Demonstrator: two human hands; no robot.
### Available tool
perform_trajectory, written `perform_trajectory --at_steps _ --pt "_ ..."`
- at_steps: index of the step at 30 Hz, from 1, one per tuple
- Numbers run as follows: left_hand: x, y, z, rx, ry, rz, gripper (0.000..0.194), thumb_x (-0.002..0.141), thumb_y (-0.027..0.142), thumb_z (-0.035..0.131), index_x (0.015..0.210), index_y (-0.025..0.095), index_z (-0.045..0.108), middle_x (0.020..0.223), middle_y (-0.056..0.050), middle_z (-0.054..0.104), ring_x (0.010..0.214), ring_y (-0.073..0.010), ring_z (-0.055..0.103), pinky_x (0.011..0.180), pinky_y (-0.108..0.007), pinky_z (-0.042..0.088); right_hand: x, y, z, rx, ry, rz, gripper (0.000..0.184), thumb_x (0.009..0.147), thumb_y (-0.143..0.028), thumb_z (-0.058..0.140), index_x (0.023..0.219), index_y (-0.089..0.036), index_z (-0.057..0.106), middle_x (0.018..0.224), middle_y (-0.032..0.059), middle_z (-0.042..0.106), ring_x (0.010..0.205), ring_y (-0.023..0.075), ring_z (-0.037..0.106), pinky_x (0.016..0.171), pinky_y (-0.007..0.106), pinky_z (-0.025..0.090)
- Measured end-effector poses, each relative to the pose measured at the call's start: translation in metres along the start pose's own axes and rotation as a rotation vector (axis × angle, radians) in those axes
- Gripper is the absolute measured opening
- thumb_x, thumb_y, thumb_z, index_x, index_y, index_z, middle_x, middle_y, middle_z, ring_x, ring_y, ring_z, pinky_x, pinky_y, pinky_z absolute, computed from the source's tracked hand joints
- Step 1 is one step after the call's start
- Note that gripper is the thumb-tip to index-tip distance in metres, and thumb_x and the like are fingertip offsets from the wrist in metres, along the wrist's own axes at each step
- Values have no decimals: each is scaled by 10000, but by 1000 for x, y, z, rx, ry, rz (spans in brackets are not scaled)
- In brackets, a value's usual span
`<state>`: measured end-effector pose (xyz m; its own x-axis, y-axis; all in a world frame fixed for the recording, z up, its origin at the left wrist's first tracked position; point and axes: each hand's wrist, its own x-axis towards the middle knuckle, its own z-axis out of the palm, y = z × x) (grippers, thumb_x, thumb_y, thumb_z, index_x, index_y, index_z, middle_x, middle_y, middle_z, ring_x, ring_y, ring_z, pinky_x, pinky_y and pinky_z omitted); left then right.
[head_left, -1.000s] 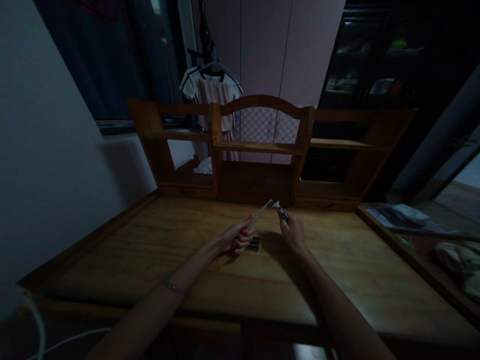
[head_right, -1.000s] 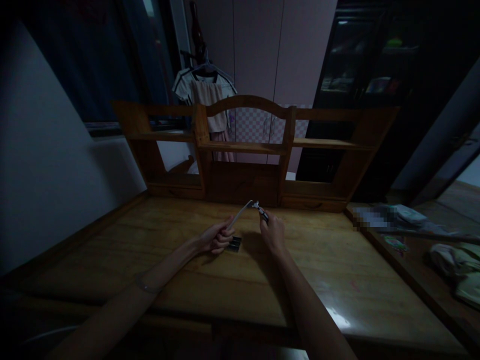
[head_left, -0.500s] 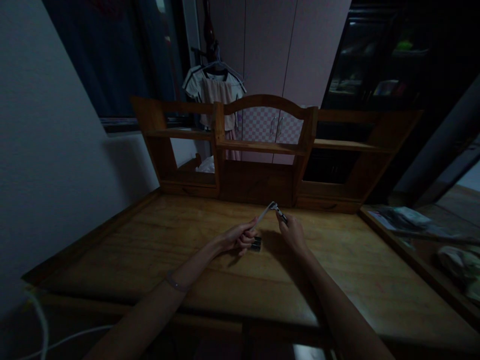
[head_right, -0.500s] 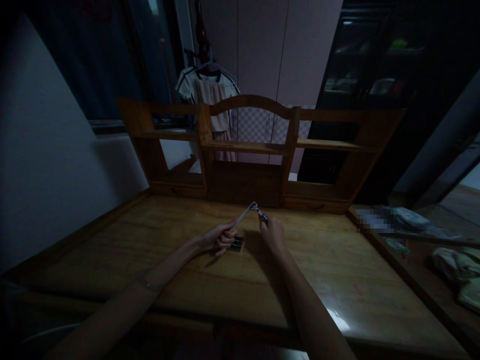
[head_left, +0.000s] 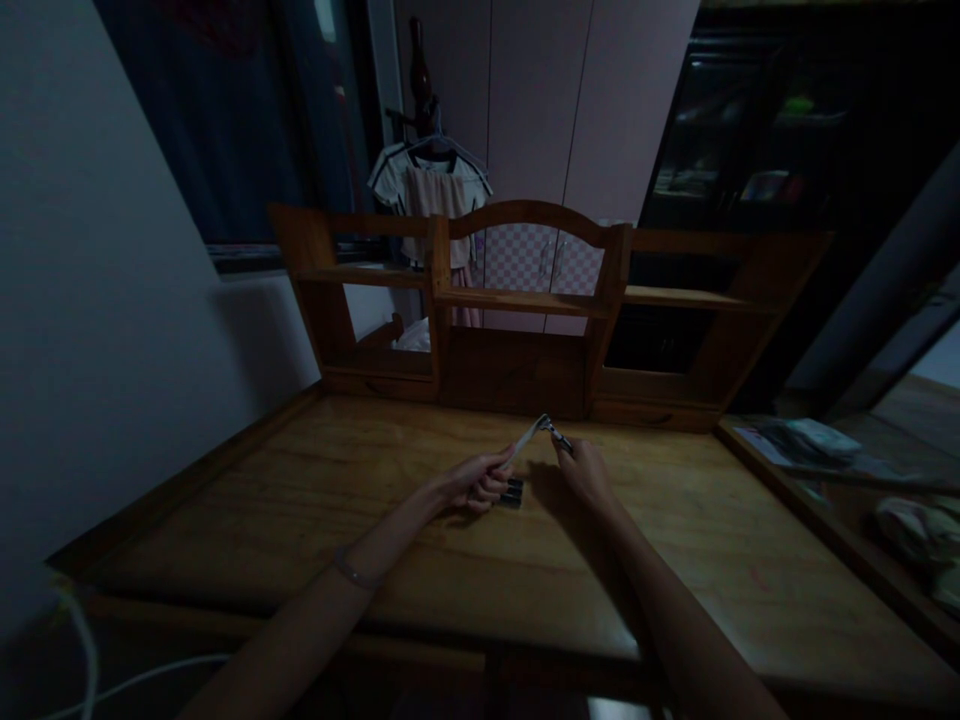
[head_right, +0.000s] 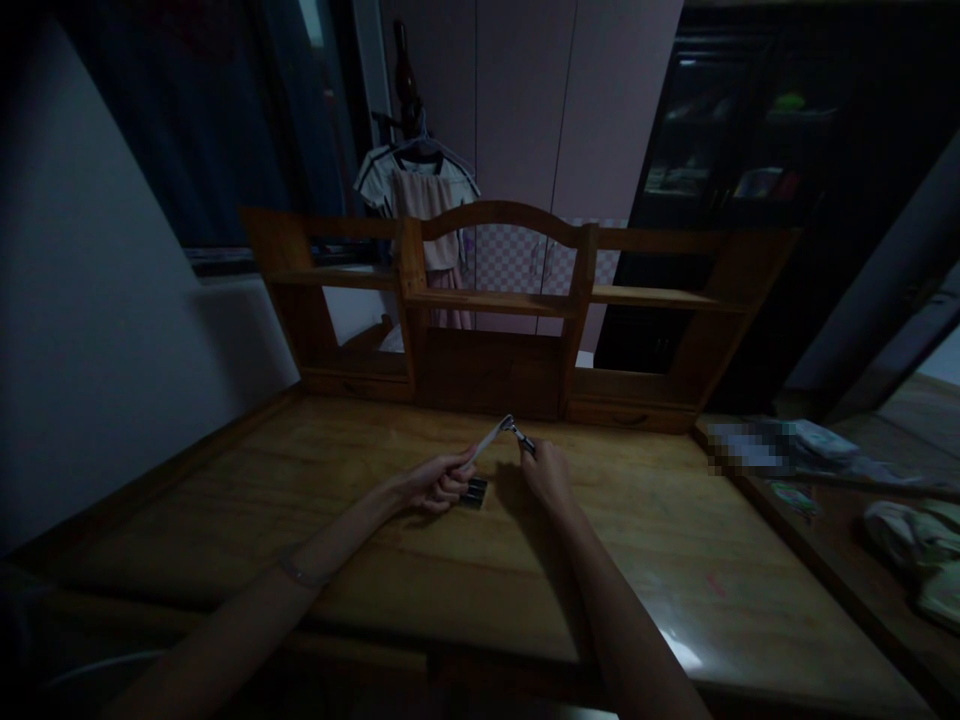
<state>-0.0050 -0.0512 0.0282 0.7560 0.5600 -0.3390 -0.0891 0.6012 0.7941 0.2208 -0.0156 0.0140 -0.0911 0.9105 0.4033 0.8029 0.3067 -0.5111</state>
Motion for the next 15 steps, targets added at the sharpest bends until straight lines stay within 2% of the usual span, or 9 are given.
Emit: perform_trajectory --at_steps 6,11,15 --pt "2 0 -3 -31 -4 -31 453 851 578 389 610 207 290 441 101 150 337 -36 30 260 -143 102 -1 -1 2 33 -4 33 399 888 -383 403 636 -143 599 580 63 578 510 132 473 482 240 188" --pt "2 -1 -1 -13 30 -30 452 855 576 381 610 205 296 445 102 153 332 -34 37 265 -143 82 3 7 2 68 24 97 429 874 -424 397 582 -150 551 541 46 530 493 127 440 475 243 181" --pt "4 -1 -2 34 72 55 436 847 563 406 621 199 324 442 105 155 341 -34 29 272 -148 77 8 14 1 137 38 186 487 848 -518 381 535 -160 488 503 17 449 471 117 382 455 243 173"
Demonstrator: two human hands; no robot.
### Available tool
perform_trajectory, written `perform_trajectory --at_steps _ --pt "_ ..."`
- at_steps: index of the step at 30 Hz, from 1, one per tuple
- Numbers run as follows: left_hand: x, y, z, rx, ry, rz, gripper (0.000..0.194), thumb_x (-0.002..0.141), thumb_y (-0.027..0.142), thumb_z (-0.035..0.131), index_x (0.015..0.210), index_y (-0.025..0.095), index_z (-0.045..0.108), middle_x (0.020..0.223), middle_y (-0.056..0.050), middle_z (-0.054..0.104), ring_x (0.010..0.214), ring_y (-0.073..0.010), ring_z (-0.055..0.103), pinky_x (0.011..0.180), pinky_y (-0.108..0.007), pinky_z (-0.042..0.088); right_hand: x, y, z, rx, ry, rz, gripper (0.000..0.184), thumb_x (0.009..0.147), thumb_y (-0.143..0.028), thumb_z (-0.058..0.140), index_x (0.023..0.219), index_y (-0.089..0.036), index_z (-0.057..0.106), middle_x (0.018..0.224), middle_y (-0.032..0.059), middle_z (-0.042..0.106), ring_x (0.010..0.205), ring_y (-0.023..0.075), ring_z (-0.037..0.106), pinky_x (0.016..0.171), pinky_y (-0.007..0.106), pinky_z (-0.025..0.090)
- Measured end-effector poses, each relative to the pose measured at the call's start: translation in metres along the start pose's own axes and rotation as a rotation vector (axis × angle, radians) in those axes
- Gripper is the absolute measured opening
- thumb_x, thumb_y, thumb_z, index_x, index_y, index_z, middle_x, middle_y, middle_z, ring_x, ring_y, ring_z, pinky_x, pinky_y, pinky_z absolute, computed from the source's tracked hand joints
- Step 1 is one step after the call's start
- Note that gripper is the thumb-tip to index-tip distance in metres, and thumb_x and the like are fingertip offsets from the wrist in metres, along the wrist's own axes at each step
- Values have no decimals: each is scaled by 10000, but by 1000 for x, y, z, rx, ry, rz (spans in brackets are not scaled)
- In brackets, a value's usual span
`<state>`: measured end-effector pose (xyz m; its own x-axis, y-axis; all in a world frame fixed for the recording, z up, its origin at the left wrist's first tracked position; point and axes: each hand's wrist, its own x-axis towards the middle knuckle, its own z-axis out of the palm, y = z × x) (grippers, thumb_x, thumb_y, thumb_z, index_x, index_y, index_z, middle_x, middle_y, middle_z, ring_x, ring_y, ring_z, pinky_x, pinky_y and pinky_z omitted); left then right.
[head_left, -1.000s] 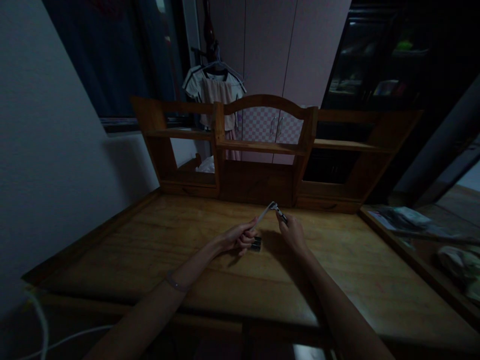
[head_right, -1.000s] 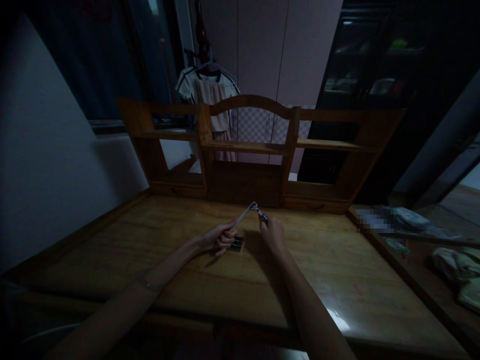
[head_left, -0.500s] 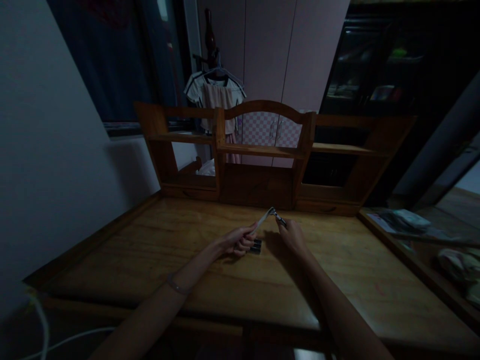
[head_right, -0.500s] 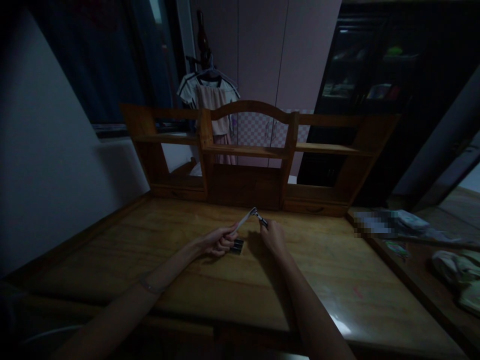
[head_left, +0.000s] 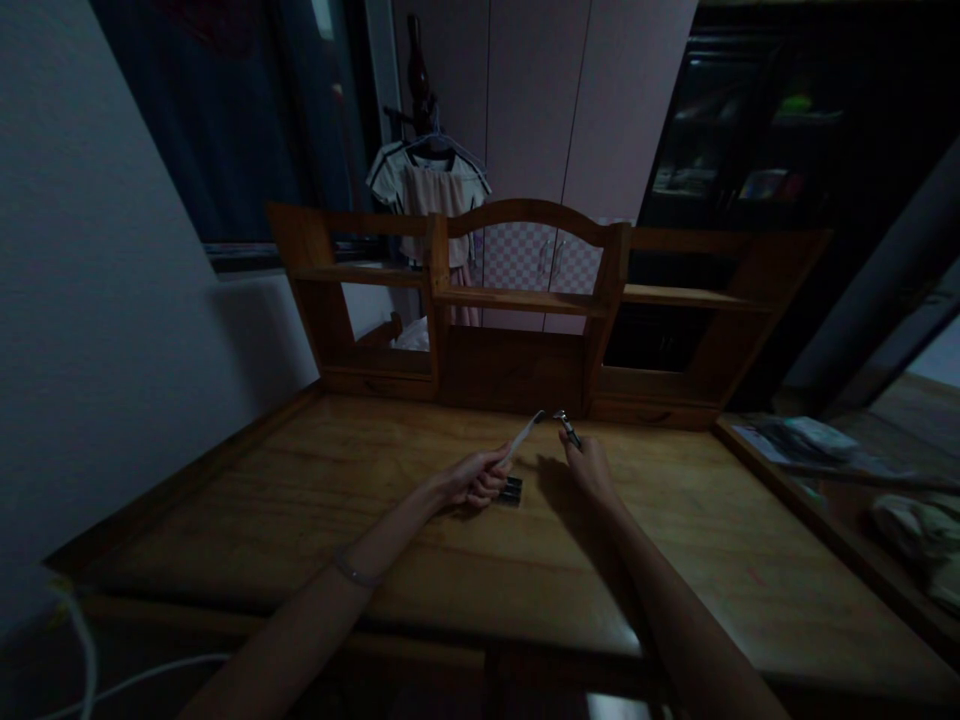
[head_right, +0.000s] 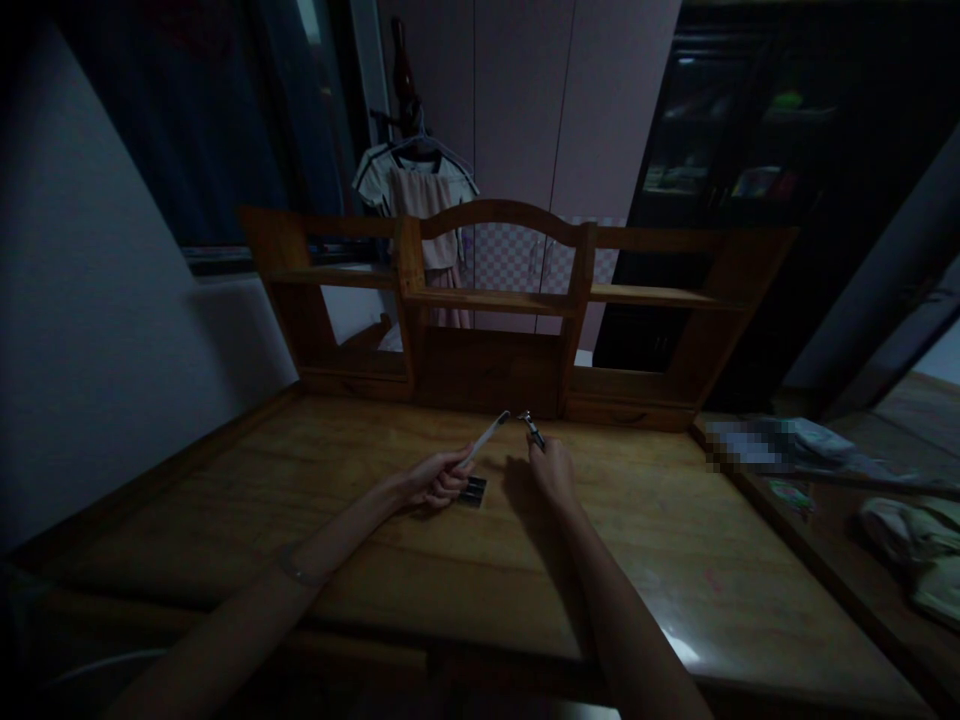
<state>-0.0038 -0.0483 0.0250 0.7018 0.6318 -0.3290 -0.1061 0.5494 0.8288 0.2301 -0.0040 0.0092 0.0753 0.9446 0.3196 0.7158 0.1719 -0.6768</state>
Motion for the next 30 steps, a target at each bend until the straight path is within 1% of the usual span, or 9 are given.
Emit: perform_trajectory --at_steps 3,5,7,10,15,17,21,26,30 --pt "2 2 -1 72 135 195 409 829 548 449 649 190 365 443 108 177 340 -29 57 287 -145 75 2 2 1 109 -65 12 514 818 -588 373 522 -172 433 491 -11 380 464 104 333 442 237 171" --pt "2 3 0 143 240 287 421 808 571 463 661 187 378 450 109 198 335 -22 85 299 -141 74 2 1 2 171 -118 11 513 800 -614 377 526 -181 407 491 -22 346 464 100 315 435 234 178" --pt "2 3 2 224 313 302 453 776 615 475 663 186 383 454 112 213 329 -16 103 307 -142 77 1 -1 3 199 -151 16 504 787 -623 387 535 -186 397 494 -26 336 465 100 313 431 234 188" --pt "2 0 6 327 364 251 495 723 666 499 666 187 387 459 115 231 323 -10 130 319 -144 84 -2 -7 3 228 -192 2 493 782 -622 395 546 -190 389 497 -29 338 462 99 312 429 231 202" --pt "3 0 5 376 438 254 514 707 692 480 654 194 363 453 115 244 312 -10 143 318 -145 82 -6 -16 0 296 -248 -42 489 791 -622 391 557 -192 375 509 -33 331 465 95 305 427 223 215" --pt "3 1 5 367 429 286 508 727 685 457 645 194 355 443 115 234 310 -12 140 313 -145 87 -7 -18 0 293 -240 -46 478 791 -612 401 567 -191 380 518 -32 336 475 98 315 433 222 217" --pt "0 1 10 372 352 343 474 756 660 449 694 193 390 443 116 247 306 -17 143 303 -141 103 -9 -20 -1 269 -236 -45 485 790 -614 404 557 -190 372 519 -31 326 479 96 304 435 227 190" --pt "-2 0 12 404 399 377 463 761 649 463 715 193 401 454 115 257 306 -13 148 299 -128 119 -10 -20 -1 318 -239 -98 502 796 -631 383 551 -195 346 516 -35 298 473 91 280 435 228 181" --pt "-2 2 12 394 394 411 458 765 644 462 709 195 394 454 114 247 308 -19 158 297 -132 129 -10 -20 -3 278 -182 -103 495 798 -615 391 547 -189 367 519 -28 318 484 96 292 443 229 183"
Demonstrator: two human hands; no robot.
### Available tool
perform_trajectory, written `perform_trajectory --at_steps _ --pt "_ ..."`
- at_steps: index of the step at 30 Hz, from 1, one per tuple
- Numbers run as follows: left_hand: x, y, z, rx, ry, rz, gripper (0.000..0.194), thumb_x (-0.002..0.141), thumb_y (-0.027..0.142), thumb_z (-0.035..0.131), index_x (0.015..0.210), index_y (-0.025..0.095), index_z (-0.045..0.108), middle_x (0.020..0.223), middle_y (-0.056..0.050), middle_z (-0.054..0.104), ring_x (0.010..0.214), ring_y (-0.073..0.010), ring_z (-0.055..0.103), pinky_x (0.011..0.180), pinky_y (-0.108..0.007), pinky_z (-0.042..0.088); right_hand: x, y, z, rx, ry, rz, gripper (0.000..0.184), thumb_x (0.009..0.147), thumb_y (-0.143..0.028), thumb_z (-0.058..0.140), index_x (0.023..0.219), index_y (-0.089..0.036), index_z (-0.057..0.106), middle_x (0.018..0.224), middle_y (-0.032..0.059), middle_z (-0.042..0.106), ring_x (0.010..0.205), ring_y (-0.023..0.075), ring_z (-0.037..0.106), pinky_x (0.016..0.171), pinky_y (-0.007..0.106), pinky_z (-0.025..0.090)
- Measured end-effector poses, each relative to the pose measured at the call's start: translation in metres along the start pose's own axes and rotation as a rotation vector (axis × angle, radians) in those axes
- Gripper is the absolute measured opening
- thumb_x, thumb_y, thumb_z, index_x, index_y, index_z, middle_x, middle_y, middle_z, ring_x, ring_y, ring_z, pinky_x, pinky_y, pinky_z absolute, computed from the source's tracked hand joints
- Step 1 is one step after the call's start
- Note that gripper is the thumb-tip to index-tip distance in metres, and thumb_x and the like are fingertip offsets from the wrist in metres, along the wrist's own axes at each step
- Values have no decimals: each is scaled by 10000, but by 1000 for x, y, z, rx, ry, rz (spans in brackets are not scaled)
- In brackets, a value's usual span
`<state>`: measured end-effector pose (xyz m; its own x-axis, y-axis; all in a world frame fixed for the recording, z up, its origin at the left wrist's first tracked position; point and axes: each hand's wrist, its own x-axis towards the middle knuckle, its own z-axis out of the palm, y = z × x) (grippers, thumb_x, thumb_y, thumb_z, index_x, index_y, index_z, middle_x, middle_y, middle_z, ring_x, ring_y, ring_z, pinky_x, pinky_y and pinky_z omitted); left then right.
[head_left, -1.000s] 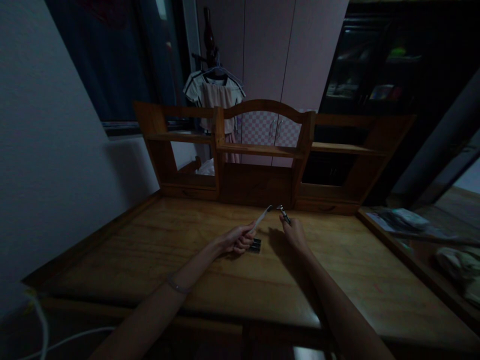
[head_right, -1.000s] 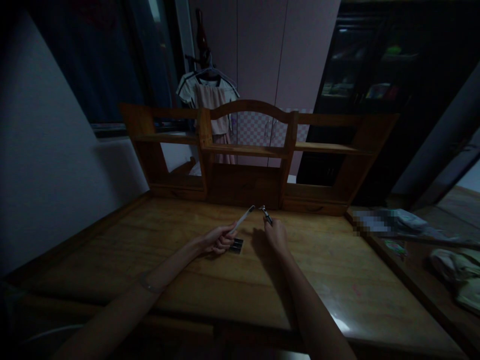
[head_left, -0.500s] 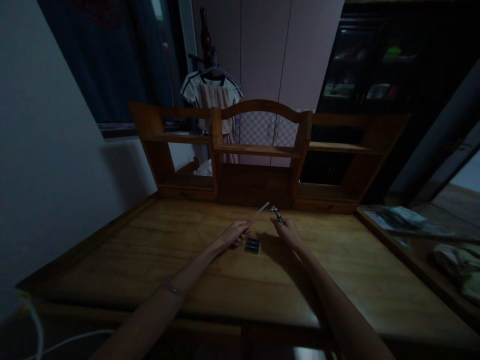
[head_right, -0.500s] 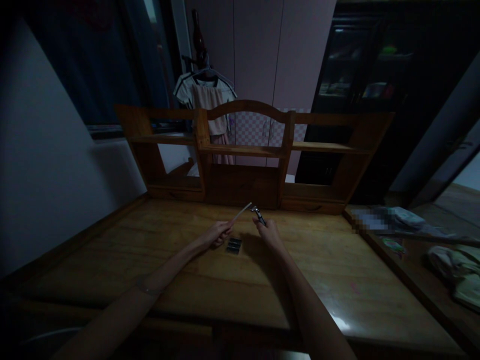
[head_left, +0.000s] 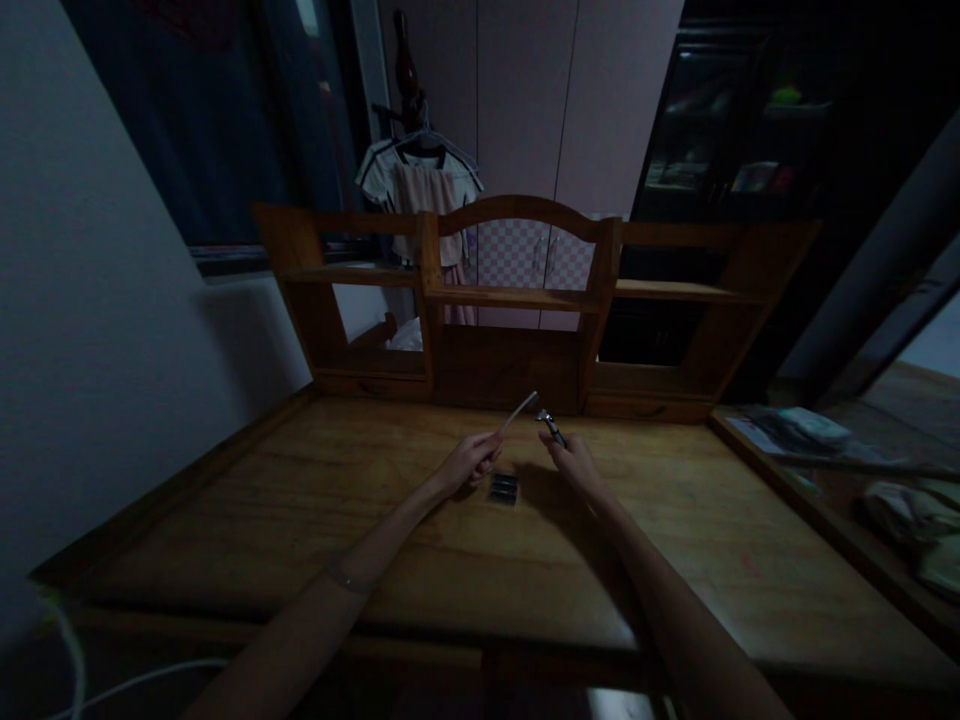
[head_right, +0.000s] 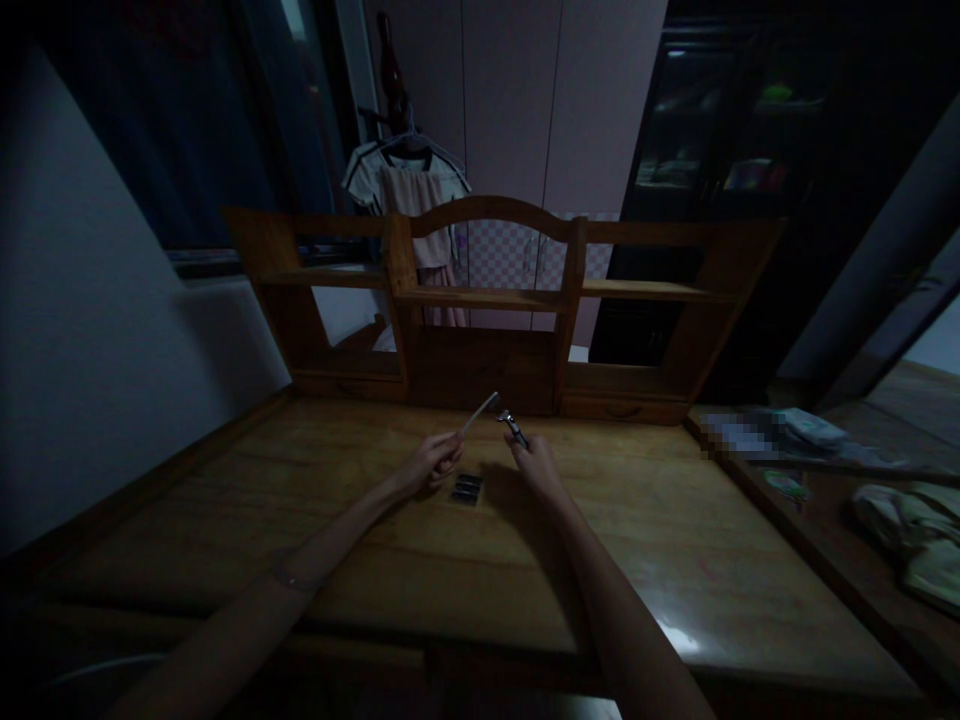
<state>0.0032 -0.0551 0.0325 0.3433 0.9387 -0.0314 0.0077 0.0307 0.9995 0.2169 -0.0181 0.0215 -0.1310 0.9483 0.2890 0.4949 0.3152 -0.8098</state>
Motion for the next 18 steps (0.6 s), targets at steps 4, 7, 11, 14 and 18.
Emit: perform_trajectory --at_steps 4,7,11,14,18 --pt "-1 0 1 94 35 -21 460 761 648 458 710 194 402 467 106 270 307 -20 179 307 -136 114 -1 -3 -1 -10 10 -24 493 805 -608 388 543 -191 352 518 -30 308 489 97 284 450 232 185" --pt "-1 0 2 129 98 24 450 775 638 440 713 194 406 481 99 274 318 -23 182 322 -145 114 -2 -4 -2 0 22 -34 491 813 -603 380 545 -193 342 517 -32 297 489 95 275 451 233 177" --pt "0 1 2 226 100 145 430 796 591 447 697 173 451 514 70 329 389 -46 258 373 -169 185 -2 -3 -2 -47 55 -22 495 820 -591 383 536 -185 361 518 -29 308 494 94 285 454 234 169" --pt "2 2 -1 395 202 289 423 813 542 457 672 147 508 593 28 420 539 -82 374 472 -180 270 -1 -1 -3 -62 57 -27 493 826 -582 383 542 -179 383 524 -27 317 493 95 297 454 233 171" --pt "1 5 -4 473 280 338 413 835 511 432 683 142 538 617 21 426 608 -104 379 532 -191 285 0 2 -3 -122 96 -20 487 836 -552 383 537 -170 423 511 -21 336 481 99 317 456 237 171"
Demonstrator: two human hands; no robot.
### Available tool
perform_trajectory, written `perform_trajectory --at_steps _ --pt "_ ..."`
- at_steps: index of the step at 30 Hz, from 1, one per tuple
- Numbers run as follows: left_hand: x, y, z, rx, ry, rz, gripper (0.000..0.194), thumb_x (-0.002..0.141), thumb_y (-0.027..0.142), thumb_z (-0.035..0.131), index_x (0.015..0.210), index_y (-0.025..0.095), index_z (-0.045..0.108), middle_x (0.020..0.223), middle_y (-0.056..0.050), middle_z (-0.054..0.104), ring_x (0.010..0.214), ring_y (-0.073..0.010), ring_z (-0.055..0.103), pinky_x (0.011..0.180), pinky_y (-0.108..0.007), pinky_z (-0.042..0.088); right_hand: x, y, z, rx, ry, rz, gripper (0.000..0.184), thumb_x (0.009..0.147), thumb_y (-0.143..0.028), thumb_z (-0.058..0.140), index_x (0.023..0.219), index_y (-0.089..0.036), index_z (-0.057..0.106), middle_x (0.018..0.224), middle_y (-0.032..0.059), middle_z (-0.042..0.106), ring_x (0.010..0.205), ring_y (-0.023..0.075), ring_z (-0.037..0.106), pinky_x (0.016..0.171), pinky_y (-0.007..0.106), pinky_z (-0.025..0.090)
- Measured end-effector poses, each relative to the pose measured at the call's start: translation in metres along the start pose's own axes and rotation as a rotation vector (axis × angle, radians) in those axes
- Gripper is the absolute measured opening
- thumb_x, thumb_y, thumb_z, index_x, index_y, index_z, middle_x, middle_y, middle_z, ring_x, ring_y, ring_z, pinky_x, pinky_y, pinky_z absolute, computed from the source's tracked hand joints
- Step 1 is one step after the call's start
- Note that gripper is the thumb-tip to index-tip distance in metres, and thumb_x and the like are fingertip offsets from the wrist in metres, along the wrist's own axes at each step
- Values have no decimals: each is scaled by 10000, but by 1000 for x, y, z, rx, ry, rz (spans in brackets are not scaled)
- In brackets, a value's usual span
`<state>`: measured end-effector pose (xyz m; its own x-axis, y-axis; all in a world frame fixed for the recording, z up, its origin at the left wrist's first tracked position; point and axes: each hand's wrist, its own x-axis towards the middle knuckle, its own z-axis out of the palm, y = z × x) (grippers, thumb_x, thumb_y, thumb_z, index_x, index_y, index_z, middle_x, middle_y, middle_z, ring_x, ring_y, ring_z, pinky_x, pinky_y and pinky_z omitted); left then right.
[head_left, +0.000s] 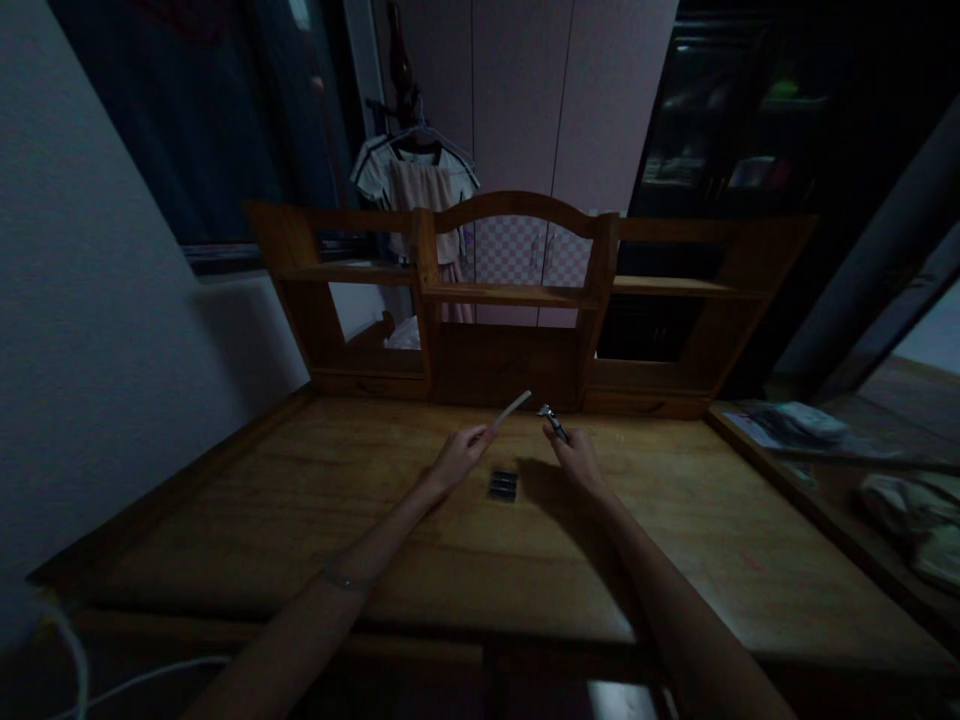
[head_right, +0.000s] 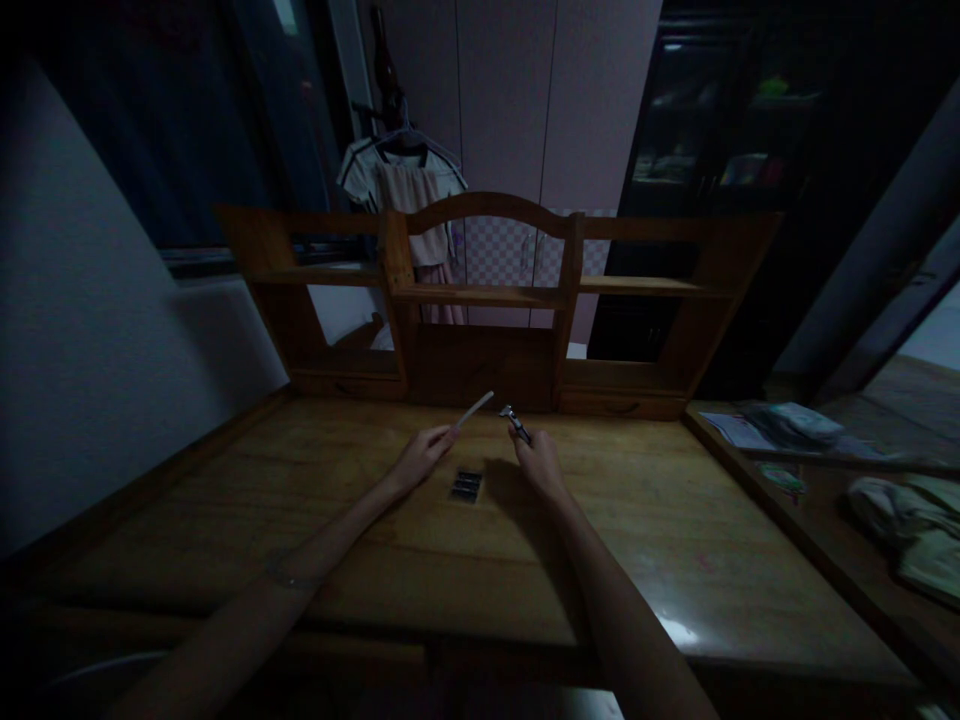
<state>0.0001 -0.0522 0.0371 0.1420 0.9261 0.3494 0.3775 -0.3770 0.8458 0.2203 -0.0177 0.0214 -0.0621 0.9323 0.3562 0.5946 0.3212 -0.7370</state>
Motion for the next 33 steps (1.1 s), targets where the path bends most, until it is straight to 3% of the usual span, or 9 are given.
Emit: perform_trajectory --at_steps 6,10,15,23,27,33 --pt "-1 0 5 27 -46 -20 435 811 535 451 691 136 576 623 17 450 620 -118 398 559 -199 305 0 2 0 -133 38 -45 479 858 -493 381 568 -141 526 523 14 447 501 119 394 466 236 183" --pt "-1 0 4 -23 -26 -39 416 818 525 445 687 145 554 588 22 417 583 -109 373 513 -194 282 -1 1 -1 -214 77 -34 465 872 -455 380 600 -131 576 530 33 506 497 130 425 472 245 181" --pt "-2 0 5 -61 -91 -53 416 802 539 466 670 150 531 558 28 411 526 -91 362 461 -190 251 -3 0 -3 -308 102 -63 389 878 -373 403 690 -131 643 595 69 589 519 143 477 495 256 202" --pt "-5 -4 3 -204 -110 -225 431 798 605 425 708 184 435 511 76 299 370 -45 218 356 -181 134 -6 -5 -6 -438 123 -49 356 891 -328 409 815 -125 691 714 125 662 598 176 550 528 280 212" --pt "-6 -6 6 -256 -191 -247 423 785 603 460 713 189 413 509 82 296 349 -34 216 332 -164 132 -7 -9 -7 -494 115 -43 320 890 -311 428 860 -137 696 759 127 677 639 185 578 543 284 221" --pt "-3 -11 7 -310 -183 -248 415 795 603 446 706 202 381 505 92 271 332 -30 195 311 -148 131 -10 -15 -8 -562 99 -26 285 887 -290 438 916 -164 692 779 102 683 684 193 599 556 272 237"
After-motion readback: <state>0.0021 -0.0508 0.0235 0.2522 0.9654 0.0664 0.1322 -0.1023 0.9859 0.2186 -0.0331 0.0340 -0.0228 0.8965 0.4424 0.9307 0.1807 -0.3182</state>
